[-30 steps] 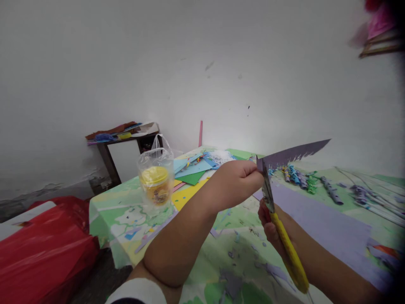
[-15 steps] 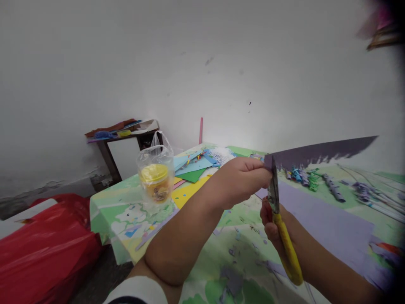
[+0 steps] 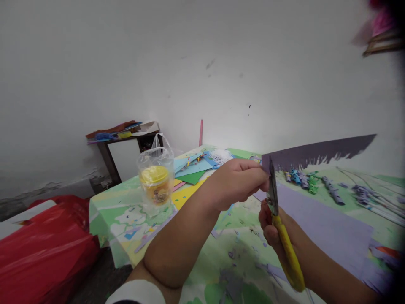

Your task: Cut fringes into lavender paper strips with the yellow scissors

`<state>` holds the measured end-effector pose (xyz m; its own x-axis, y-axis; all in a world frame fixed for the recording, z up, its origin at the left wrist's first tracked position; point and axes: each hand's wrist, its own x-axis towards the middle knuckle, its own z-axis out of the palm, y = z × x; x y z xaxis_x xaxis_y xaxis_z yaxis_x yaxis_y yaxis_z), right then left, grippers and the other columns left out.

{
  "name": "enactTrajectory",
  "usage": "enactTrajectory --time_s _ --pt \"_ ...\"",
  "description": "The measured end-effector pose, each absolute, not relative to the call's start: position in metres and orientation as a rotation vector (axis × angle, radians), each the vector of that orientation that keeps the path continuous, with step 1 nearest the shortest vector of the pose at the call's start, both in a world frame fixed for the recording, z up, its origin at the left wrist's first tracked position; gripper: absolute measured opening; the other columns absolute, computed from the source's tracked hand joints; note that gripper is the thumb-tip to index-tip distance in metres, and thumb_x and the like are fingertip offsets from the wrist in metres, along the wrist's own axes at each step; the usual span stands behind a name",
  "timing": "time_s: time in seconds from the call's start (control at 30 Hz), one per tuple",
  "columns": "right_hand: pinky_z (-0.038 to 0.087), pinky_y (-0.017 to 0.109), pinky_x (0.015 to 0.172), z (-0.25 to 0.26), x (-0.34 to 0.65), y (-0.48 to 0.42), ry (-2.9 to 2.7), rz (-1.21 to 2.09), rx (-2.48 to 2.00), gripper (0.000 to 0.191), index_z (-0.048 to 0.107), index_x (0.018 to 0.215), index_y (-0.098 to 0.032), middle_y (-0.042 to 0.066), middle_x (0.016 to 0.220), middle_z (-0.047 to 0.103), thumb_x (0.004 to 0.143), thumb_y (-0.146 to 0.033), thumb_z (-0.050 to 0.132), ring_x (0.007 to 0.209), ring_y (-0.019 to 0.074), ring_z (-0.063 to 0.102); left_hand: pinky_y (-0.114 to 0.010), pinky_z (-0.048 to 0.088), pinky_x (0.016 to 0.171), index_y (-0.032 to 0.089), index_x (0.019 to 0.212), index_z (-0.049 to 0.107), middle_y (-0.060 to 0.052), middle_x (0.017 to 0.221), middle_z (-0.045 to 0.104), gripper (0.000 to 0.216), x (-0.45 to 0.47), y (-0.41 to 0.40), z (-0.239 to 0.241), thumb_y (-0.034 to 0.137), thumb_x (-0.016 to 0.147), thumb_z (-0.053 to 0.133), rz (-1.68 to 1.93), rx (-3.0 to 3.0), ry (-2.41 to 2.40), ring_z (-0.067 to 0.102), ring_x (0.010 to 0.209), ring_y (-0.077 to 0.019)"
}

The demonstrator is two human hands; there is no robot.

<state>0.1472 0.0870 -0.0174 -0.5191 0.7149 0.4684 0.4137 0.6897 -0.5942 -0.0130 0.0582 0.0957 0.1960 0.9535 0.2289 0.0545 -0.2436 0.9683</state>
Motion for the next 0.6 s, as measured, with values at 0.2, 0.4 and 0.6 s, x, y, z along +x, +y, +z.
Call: enactTrajectory --time_s 0.2,0.4,0.6 --pt "0.038 0.033 0.046 -0.014 0.1458 0.0879 -2.179 0.521 -0.844 0.038 0.037 0.079 -0.027 -0.002 0.069 0.041 0.084 -0.062 0.026 0.057 0.0165 0.039 -0.019 0.017 0.036 0.016 0.052 0.05 0.006 0.042 0.033 0.016 -0.013 0.0607 0.0924 0.024 0.065 0.048 1.202 1.552 1.006 0.026 0.038 -0.0044" --pt "0.041 0.035 0.05 -0.0098 0.1478 0.0879 -2.203 0.495 -0.806 0.033 0.037 0.082 -0.027 -0.001 0.072 0.042 0.085 -0.059 0.029 0.06 0.0177 0.043 -0.021 0.018 0.04 0.018 0.054 0.045 0.006 0.046 0.028 0.016 -0.0134 0.0591 0.0889 0.027 0.068 0.045 1.301 1.695 1.081 0.025 0.042 -0.0062" --pt "0.042 0.037 0.052 -0.0082 0.1478 0.0854 -2.226 0.504 -0.793 0.032 0.039 0.082 -0.027 0.0 0.072 0.044 0.086 -0.057 0.029 0.06 0.0187 0.045 -0.021 0.019 0.043 0.018 0.052 0.034 0.005 0.05 0.024 0.018 -0.0128 0.0538 0.0921 0.024 0.067 0.042 1.371 1.869 1.207 0.023 0.048 -0.007"
